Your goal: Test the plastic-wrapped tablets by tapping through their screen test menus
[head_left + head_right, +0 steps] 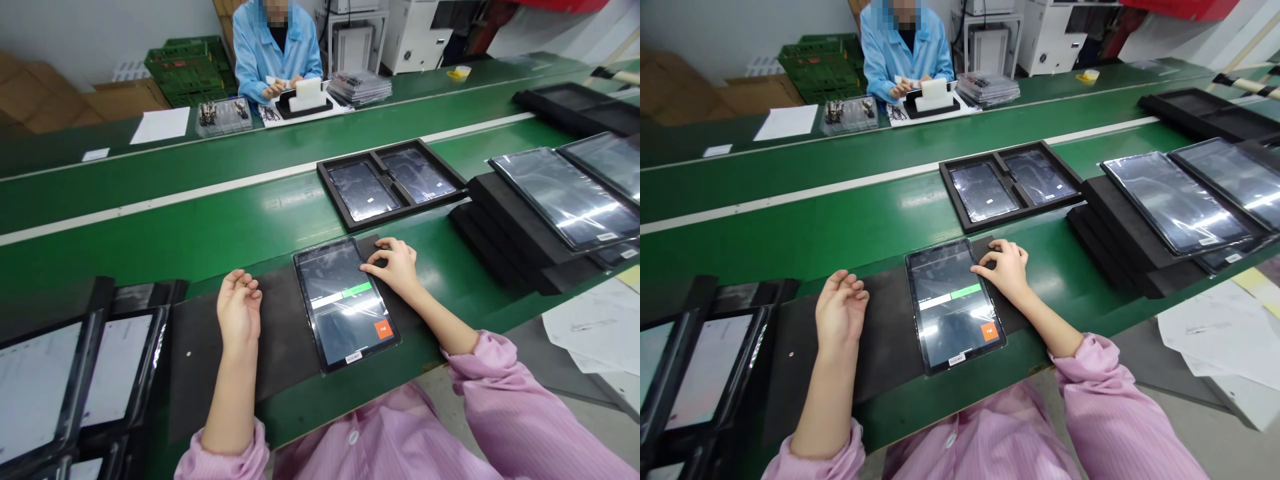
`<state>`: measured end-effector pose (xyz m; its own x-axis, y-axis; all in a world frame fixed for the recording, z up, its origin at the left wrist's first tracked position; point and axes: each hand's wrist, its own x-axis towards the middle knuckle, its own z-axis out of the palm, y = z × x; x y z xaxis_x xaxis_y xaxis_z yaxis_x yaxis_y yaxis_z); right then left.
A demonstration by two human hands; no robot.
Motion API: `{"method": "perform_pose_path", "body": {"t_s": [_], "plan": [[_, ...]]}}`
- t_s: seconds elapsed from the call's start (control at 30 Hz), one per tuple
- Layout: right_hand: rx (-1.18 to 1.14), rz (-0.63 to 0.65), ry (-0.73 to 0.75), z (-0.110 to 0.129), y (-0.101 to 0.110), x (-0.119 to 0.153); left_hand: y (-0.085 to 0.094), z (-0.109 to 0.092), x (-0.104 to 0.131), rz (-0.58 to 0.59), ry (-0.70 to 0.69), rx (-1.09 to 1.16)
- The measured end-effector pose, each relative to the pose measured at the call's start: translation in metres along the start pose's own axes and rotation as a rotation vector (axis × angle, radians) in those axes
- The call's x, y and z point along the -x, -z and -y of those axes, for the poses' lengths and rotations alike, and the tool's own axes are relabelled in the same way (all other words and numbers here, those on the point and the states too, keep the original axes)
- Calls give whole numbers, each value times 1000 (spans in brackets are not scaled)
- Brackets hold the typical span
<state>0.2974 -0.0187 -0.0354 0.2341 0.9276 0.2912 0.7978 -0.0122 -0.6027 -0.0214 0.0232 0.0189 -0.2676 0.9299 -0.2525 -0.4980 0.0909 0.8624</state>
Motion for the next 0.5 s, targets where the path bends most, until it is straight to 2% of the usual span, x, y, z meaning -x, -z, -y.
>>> {"method": "perform_pose_path", "body": {"t_s": [0.5], "plan": [[6,-2,-5,-3,-1,3,0,0,1,-14,-6,40]]}}
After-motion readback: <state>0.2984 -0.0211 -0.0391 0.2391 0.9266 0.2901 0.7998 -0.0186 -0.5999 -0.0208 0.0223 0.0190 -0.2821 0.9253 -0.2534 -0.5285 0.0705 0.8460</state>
